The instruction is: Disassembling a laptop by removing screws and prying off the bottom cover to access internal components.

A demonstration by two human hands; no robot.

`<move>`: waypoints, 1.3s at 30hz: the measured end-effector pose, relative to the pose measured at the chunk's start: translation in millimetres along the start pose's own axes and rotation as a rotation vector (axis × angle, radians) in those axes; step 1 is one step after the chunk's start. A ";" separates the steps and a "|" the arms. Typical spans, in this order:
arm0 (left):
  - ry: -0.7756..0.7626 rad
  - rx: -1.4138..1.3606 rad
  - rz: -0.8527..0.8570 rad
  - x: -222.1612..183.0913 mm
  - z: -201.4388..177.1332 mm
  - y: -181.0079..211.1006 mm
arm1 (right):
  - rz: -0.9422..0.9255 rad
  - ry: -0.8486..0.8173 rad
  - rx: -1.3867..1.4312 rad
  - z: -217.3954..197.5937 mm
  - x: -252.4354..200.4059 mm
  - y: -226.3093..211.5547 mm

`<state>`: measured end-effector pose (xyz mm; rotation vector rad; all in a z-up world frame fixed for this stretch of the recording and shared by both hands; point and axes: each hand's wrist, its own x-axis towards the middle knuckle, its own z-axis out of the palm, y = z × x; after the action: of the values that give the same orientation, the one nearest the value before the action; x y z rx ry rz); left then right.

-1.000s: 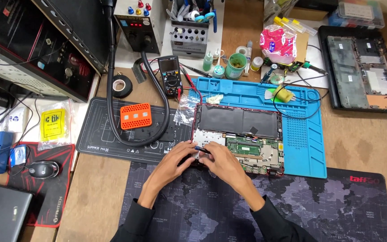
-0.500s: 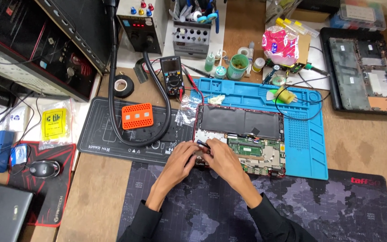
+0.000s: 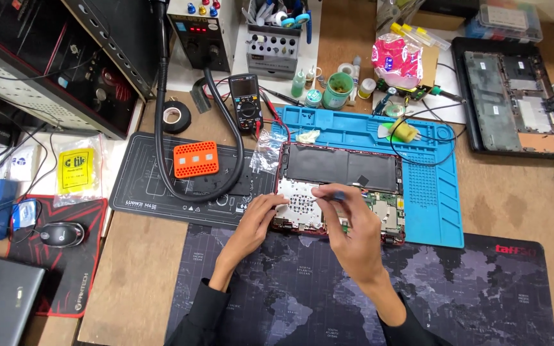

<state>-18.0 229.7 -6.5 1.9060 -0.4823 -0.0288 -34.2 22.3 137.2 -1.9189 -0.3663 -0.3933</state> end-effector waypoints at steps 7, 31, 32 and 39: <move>-0.002 -0.024 -0.041 -2.2 0.3 1.6 | -0.158 0.078 0.192 23.4 -23.2 56.2; -0.011 -0.047 -0.066 -1.3 -2.1 3.7 | -0.407 -0.042 -0.104 41.5 -30.2 75.8; -0.002 -0.052 -0.071 -1.2 -2.0 2.5 | -0.341 -0.069 -0.021 39.9 -22.4 61.0; 0.111 -0.188 -0.124 3.8 -9.5 34.1 | -0.254 -0.093 0.097 32.7 -8.5 41.0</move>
<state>-23.0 226.5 28.7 1.7403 -0.2761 -0.0481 -20.9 37.4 88.0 -1.8046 -0.6826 -0.4448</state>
